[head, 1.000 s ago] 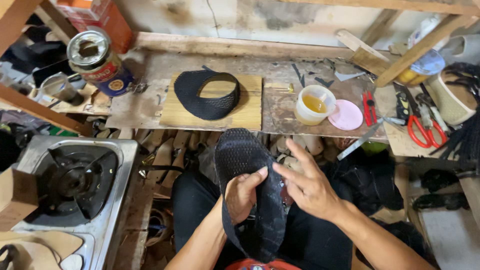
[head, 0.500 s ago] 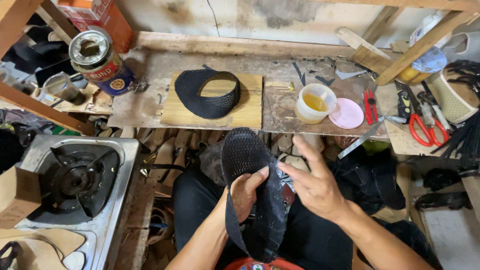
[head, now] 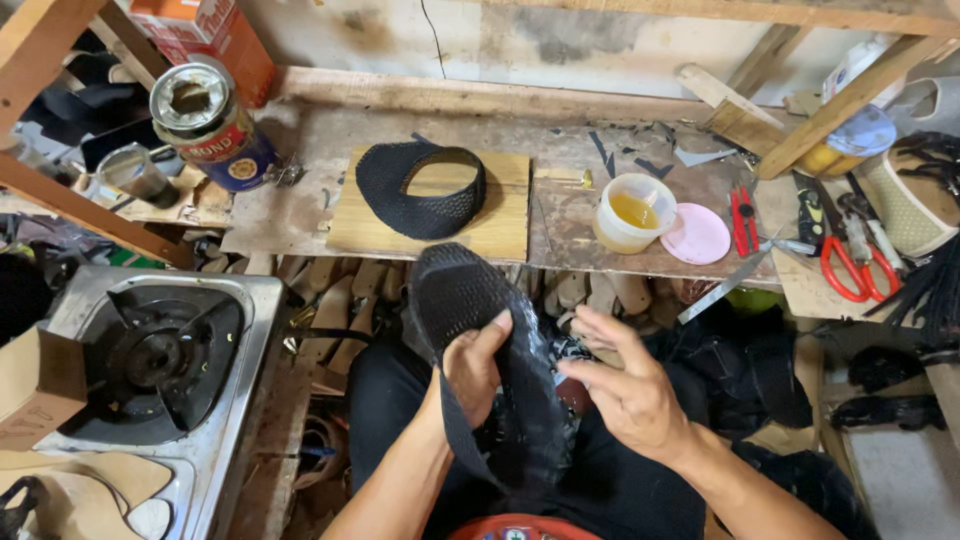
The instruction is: The person applies a yellow liquid from a small container onto the inner surface of black mesh sandals using their fingers. They handle multiple sandals one at a time, spreading the liquid along the edges and placing each treated sandal into a stack on the workbench.
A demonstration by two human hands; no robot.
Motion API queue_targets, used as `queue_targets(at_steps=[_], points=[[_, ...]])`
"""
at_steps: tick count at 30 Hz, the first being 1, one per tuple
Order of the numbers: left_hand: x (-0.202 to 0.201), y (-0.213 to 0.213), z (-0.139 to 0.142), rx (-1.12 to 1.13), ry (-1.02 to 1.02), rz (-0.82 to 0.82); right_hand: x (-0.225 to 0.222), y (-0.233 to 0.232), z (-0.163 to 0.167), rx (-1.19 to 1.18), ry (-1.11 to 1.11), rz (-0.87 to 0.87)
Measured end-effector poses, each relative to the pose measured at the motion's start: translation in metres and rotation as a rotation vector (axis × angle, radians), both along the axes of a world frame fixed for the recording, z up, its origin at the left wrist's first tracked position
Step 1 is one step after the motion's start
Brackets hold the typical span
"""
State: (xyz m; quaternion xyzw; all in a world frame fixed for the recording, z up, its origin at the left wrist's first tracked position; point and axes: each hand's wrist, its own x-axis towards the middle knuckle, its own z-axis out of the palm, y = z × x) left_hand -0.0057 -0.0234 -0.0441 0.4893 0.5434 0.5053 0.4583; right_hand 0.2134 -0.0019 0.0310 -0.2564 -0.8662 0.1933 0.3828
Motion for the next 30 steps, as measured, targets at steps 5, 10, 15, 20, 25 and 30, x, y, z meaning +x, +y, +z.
queue_targets(at_steps=[5, 10, 15, 20, 25, 30], points=[[0.005, 0.006, 0.010, -0.309, -0.602, 0.016, -0.013, -0.003, -0.004, -0.618, 0.240, 0.070], [0.006, -0.013, 0.036, -0.500, -0.785, -0.251, -0.015, 0.009, 0.006, -0.770, 0.275, 0.023], [-0.007, -0.017, 0.024, -0.288, -0.616, -0.052, 0.002, 0.050, 0.014, -0.482, -0.115, -0.093], [-0.014, -0.016, -0.003, -0.163, -0.645, -0.043, 0.016, 0.136, 0.017, 0.031, -0.269, -0.428], [-0.010, -0.020, 0.001, -0.126, -0.586, -0.089, 0.018, 0.190, 0.021, -0.020, -0.635, -0.454], [-0.023, -0.028, 0.019, -0.208, -0.528, -0.032, 0.037, 0.191, 0.009, -0.034, -0.497, -0.518]])
